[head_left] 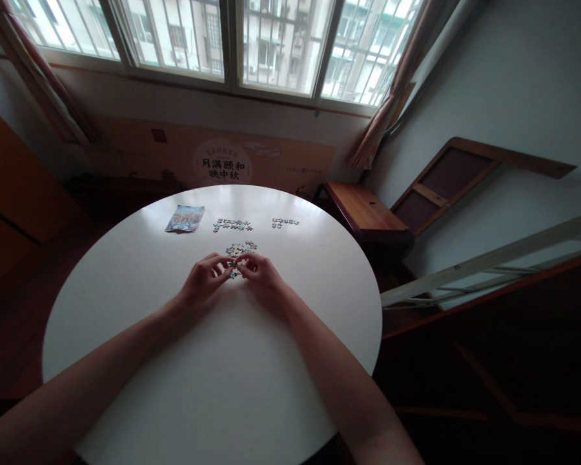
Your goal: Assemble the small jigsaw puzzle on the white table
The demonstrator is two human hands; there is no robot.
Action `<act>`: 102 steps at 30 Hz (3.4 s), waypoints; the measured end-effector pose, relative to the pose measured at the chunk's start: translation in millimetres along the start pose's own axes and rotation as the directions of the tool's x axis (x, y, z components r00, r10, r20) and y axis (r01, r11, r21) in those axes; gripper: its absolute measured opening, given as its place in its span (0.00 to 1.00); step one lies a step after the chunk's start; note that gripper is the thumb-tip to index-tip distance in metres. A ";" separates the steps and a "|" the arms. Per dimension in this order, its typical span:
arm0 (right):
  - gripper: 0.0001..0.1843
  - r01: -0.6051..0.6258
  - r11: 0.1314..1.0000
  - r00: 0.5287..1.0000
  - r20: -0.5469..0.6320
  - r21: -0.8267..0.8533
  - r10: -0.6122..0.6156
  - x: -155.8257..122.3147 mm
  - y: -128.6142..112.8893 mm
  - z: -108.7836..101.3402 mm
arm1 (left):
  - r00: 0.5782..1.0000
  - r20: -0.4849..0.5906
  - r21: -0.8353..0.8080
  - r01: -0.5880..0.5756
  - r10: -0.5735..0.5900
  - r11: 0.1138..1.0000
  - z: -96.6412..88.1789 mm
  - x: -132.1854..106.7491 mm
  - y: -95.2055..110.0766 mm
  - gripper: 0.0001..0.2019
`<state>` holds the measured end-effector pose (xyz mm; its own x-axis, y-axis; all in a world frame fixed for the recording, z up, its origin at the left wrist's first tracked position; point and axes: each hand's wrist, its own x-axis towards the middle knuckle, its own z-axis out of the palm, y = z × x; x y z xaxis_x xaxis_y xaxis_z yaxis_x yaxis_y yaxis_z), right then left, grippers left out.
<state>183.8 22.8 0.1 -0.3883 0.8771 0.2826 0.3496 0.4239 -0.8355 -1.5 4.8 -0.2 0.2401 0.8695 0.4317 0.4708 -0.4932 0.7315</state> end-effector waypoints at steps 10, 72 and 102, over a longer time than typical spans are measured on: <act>0.13 0.001 1.000 1.000 0.006 -0.029 -0.001 -0.9 0.2 -0.1 | 1.000 -0.024 -0.005 0.002 -0.002 1.000 1.1 0.3 0.8 0.11; 0.12 -0.002 1.000 1.000 -0.010 -0.004 0.001 0.7 5.9 2.4 | 0.998 -0.056 0.028 -0.011 0.012 1.000 1.6 1.3 -3.7 0.12; 0.13 -0.008 1.000 1.000 0.017 0.028 0.008 -1.2 0.0 -1.2 | 0.999 -0.029 0.017 -0.018 0.018 1.000 1.6 1.5 -8.6 0.12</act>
<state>185.3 22.0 0.3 -0.3997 0.8765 0.2684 0.3287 0.4104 -0.8506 -3.8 10.4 -6.7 0.2238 0.8593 0.4600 0.4808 -0.5079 0.7148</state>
